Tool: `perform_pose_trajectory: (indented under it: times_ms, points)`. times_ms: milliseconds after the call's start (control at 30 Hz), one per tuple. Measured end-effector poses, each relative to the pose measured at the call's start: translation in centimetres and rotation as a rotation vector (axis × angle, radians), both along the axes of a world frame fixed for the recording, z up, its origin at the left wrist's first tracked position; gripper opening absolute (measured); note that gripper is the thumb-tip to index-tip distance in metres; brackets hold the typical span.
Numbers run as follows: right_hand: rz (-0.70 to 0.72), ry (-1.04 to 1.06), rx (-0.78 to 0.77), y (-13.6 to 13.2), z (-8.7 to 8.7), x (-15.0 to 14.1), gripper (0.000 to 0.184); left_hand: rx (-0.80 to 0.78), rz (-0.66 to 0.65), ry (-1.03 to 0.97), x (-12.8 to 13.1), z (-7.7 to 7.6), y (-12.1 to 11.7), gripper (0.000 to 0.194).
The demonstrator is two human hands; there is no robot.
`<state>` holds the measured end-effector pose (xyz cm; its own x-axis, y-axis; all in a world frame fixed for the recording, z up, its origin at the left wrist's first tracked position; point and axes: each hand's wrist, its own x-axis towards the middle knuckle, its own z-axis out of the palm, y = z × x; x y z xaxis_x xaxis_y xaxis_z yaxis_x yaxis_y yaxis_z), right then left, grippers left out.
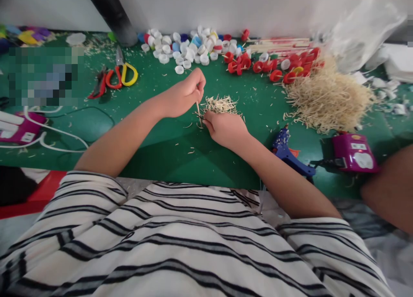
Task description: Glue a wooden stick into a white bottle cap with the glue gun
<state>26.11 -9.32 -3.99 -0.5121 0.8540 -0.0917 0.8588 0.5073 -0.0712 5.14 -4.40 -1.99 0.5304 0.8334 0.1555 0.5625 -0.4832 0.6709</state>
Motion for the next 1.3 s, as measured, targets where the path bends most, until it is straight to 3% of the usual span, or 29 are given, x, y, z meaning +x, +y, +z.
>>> perform_pose_trajectory:
  times_ms: [400, 567, 800, 1067, 1300]
  points:
    - [-0.001, -0.010, -0.014, 0.0, 0.1, 0.1, 0.047, 0.028, -0.020, -0.042, 0.0, -0.5, 0.2, 0.010]
    - [0.006, -0.014, -0.020, -0.2, 0.5, 0.2, 0.044, -0.011, 0.023, -0.006, 0.4, 0.3, -0.5, 0.012]
    - [0.079, -0.016, -0.076, -0.5, -0.1, 0.7, 0.040, 0.036, 0.098, 0.044, -0.4, -0.2, 0.0, 0.018]
    - [-0.019, 0.072, 0.024, 0.3, 0.3, 0.2, 0.046, 0.033, 0.075, 0.065, 0.3, 0.4, -0.6, 0.015]
    - [0.000, 0.073, 0.137, 0.2, 0.1, -0.4, 0.052, -0.045, 0.113, 0.130, 0.9, 1.3, -1.3, 0.023]
